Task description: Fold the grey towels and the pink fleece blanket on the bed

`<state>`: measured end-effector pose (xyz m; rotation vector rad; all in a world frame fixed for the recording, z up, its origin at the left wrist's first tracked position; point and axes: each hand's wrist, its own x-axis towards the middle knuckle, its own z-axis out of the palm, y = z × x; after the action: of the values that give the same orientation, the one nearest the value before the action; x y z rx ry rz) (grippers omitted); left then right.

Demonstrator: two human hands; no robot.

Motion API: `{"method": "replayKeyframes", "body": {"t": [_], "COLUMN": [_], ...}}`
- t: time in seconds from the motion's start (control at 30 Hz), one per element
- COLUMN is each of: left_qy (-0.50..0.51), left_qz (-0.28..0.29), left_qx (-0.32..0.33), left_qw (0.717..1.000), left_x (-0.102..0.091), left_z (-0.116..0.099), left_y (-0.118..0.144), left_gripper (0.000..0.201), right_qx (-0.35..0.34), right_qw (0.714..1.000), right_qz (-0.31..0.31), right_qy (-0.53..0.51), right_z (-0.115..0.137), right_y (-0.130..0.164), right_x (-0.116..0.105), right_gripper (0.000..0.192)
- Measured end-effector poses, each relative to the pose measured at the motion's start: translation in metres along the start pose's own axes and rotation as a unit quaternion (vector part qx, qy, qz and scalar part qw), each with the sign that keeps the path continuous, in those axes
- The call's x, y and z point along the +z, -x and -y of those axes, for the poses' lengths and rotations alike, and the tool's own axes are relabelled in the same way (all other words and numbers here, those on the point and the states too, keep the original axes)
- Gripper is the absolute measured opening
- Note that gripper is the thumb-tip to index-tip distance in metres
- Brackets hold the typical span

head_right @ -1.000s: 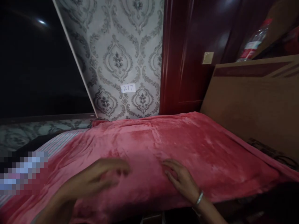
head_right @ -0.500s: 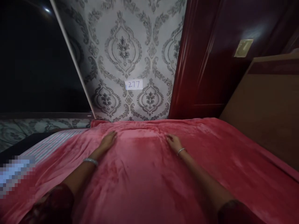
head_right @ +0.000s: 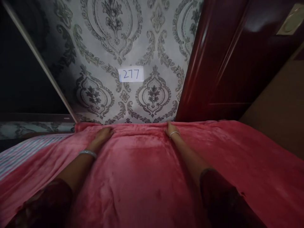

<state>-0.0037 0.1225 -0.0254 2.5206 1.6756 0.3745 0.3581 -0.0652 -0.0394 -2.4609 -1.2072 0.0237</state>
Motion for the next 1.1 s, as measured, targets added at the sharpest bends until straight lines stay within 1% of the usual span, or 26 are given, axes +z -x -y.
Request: {"method": "replayKeyframes", "body": {"t": [0.07, 0.1, 0.2, 0.27, 0.4, 0.47, 0.53, 0.57, 0.63, 0.67, 0.73, 0.8, 0.87, 0.93, 1.0, 1.1], "left_qy": [-0.013, -0.017, -0.014, -0.002, 0.012, 0.010, 0.001, -0.005, -0.021, -0.027, -0.034, -0.033, -0.031, -0.034, -0.042, -0.042], "left_qz": [0.003, -0.003, -0.036, -0.059, -0.072, -0.074, -0.078, -0.078, -0.074, -0.071, -0.060, -0.051, -0.048, -0.057, -0.073, -0.083], "left_qx": [-0.006, -0.009, -0.018, -0.009, 0.014, 0.017, 0.022, 0.027, 0.032, 0.035, 0.045, 0.064, 0.075, 0.057, 0.003, -0.107], "left_qw": [1.000, 1.000, 0.999, 0.998, 0.997, 0.997, 0.997, 0.997, 0.996, 0.997, 0.997, 0.996, 0.996, 0.996, 0.996, 0.990], "left_x": [0.003, 0.005, 0.008, 0.010, 0.011, 0.008, 0.006, 0.006, 0.008, 0.010, 0.011, 0.009, -0.001, -0.016, -0.035, -0.061], "left_z": [-0.001, -0.002, -0.005, -0.006, -0.004, -0.003, -0.004, -0.005, -0.008, -0.009, -0.011, -0.009, 0.002, 0.023, 0.052, 0.101], "left_y": [-0.004, -0.006, -0.006, -0.006, -0.003, 0.003, 0.010, 0.015, 0.022, 0.025, 0.033, 0.043, 0.058, 0.076, 0.095, 0.119], "left_gripper": [0.034, 0.033, 0.038, 0.038, 0.028, 0.027, 0.030, 0.033, 0.037, 0.038, 0.039, 0.038, 0.039, 0.042, 0.043, 0.037], "right_qx": [0.012, 0.019, 0.031, 0.018, -0.021, -0.043, -0.087, -0.124, -0.196, -0.243, -0.316, -0.334, -0.322, -0.307, -0.302, -0.305], "right_qw": [1.000, 0.999, 0.997, 0.996, 0.997, 0.997, 0.995, 0.991, 0.977, 0.966, 0.944, 0.937, 0.939, 0.942, 0.943, 0.943], "right_qz": [-0.002, -0.007, -0.044, -0.057, -0.030, -0.011, -0.002, -0.004, -0.039, -0.049, -0.036, 0.003, 0.034, 0.047, 0.048, 0.040], "right_qy": [0.023, 0.029, 0.047, 0.061, 0.070, 0.059, 0.050, 0.049, 0.072, 0.079, 0.086, 0.101, 0.115, 0.124, 0.129, 0.130], "right_z": [0.002, 0.003, 0.004, 0.004, 0.003, 0.002, -0.001, -0.002, -0.007, -0.009, -0.011, -0.010, -0.007, -0.002, 0.000, 0.000], "right_y": [-0.006, -0.009, -0.017, -0.023, -0.031, -0.024, -0.004, 0.012, 0.052, 0.074, 0.115, 0.143, 0.156, 0.156, 0.152, 0.148], "right_x": [0.002, 0.003, 0.006, 0.009, 0.009, 0.005, 0.004, 0.006, 0.015, 0.021, 0.035, 0.045, 0.050, 0.050, 0.049, 0.049], "right_gripper": [0.038, 0.035, 0.040, 0.041, 0.039, 0.046, 0.057, 0.061, 0.064, 0.064, 0.066, 0.066, 0.067, 0.069, 0.070, 0.071]}}
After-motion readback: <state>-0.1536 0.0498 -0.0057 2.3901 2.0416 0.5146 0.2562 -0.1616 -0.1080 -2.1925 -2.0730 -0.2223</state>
